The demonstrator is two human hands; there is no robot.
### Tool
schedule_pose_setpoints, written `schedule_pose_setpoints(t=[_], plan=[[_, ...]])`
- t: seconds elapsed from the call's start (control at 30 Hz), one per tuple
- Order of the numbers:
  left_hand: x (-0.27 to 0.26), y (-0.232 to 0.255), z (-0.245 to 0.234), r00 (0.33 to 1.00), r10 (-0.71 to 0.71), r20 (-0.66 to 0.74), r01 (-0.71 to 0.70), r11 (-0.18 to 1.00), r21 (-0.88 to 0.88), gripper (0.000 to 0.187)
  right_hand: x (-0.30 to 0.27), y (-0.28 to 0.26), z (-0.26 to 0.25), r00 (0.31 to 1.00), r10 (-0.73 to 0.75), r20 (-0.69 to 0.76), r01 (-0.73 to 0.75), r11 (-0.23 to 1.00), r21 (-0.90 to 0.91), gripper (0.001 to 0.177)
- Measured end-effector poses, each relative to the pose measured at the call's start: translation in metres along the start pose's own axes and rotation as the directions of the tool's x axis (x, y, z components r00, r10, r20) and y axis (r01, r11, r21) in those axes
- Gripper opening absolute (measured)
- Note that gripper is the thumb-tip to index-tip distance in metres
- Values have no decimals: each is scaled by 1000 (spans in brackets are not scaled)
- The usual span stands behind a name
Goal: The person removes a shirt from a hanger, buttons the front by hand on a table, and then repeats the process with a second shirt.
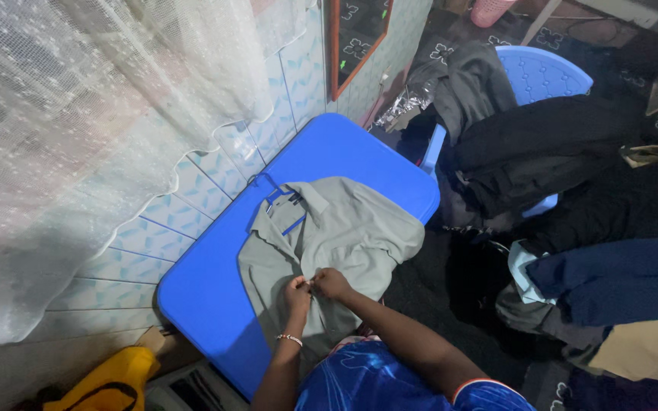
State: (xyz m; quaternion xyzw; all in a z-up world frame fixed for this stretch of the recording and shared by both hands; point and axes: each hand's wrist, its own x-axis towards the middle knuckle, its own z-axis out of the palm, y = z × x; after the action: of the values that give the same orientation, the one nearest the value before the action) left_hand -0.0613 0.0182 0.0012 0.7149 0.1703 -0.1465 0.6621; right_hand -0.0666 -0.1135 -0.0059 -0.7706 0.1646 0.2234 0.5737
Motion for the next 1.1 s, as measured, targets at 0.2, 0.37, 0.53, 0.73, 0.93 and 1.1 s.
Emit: schedule_pose_setpoints(t=[0.2,0.37,0.53,0.73,0.93,1.1], plan=[[5,1,1,997,-53,56,49,997,62,17,-2,-2,3,983,-111,-145,105,993,-44,29],[3,5,5,990,139,14,-137,951,276,19,-1,1,1,962,-138,-235,103,983,-155,31],[7,6,4,1000,11,-17,-7,969,248,18,-1,5,0,937,-278,-213,245,955,-169,25],[8,4,0,976,193,-97,-120,858,499,13,-1,4,2,930,-350,-111,338,934,-115,14],[5,2,2,982,98,-164,-14,893,450,13,-2,4,-1,881,-465,-85,447,878,-170,16],[5,-4,2,950,304,-70,-287,940,184,11,-6,1,-4,921,-389,-8,361,863,-354,28]])
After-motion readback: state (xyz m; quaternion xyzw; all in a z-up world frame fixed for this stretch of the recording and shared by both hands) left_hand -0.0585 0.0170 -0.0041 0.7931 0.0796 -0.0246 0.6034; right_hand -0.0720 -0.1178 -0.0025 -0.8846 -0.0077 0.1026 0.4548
